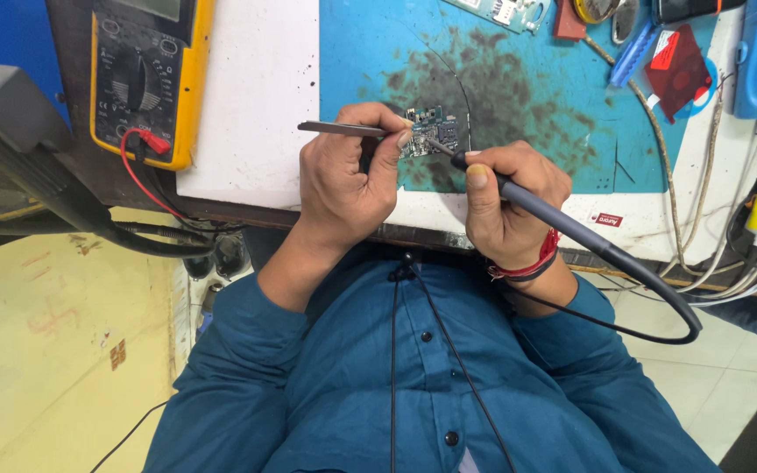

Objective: The person solders components on a small circuit board at a workbench, holding the board steady with one hand while applying a soldering iron and solder wire to its contacts. They occasionally reposition the board and continue soldering different points on it.

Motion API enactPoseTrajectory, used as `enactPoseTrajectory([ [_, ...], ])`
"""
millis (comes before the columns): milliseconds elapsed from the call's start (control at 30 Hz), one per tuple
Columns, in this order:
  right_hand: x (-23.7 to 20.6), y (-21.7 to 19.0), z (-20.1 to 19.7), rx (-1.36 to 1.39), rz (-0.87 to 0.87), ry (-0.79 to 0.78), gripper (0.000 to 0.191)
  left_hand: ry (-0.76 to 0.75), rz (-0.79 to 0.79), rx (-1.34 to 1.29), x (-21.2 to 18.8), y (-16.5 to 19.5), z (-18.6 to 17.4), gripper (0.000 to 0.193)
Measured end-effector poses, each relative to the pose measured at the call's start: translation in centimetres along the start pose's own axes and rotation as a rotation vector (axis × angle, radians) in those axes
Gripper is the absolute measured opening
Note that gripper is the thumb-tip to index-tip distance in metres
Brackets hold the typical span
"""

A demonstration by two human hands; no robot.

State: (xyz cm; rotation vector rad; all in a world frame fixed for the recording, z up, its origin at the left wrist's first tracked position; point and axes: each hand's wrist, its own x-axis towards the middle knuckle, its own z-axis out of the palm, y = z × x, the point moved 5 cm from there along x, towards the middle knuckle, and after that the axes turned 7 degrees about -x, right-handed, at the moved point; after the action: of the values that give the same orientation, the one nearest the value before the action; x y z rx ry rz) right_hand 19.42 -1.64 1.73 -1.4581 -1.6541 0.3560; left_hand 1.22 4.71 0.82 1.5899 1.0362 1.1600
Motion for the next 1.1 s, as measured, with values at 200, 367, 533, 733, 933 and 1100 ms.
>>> enactPoseTrajectory([
  [200, 0.09, -0.11, 0.06, -0.019, -0.004, -0.019, 0.011, -0.006, -0.007, -0.016, -0.05, -0.03, -0.03, 0.008],
  [367, 0.14, -0.09, 0.06, -0.018, 0.001, -0.019, 0.011, -0.011, 0.037, 0.015, -0.01, 0.1, -0.03, 0.01],
  [533, 0.25, -0.27, 0.01, -0.008, 0.009, -0.02, 0.012, -0.018, 0.04, 0.023, -0.03, 0.1, 0.02, 0.011],
  [733, 0.53, -0.3, 0.18, -0.028, 0.034, -0.043, 0.013, -0.033, 0.031, 0.027, 0.12, 0.05, 0.0, 0.012],
  [933, 0.41, -0.28, 0.08, -0.013, 0.073, -0.04, 0.013, -0.02, 0.048, 0.023, 0.05, 0.25, -0.04, 0.011],
  [1100, 0.53, -0.39, 0.15, -0.022, 0.035, -0.049, 0.012, -0.013, 0.018, 0.004, 0.07, 0.2, -0.07, 0.009],
])
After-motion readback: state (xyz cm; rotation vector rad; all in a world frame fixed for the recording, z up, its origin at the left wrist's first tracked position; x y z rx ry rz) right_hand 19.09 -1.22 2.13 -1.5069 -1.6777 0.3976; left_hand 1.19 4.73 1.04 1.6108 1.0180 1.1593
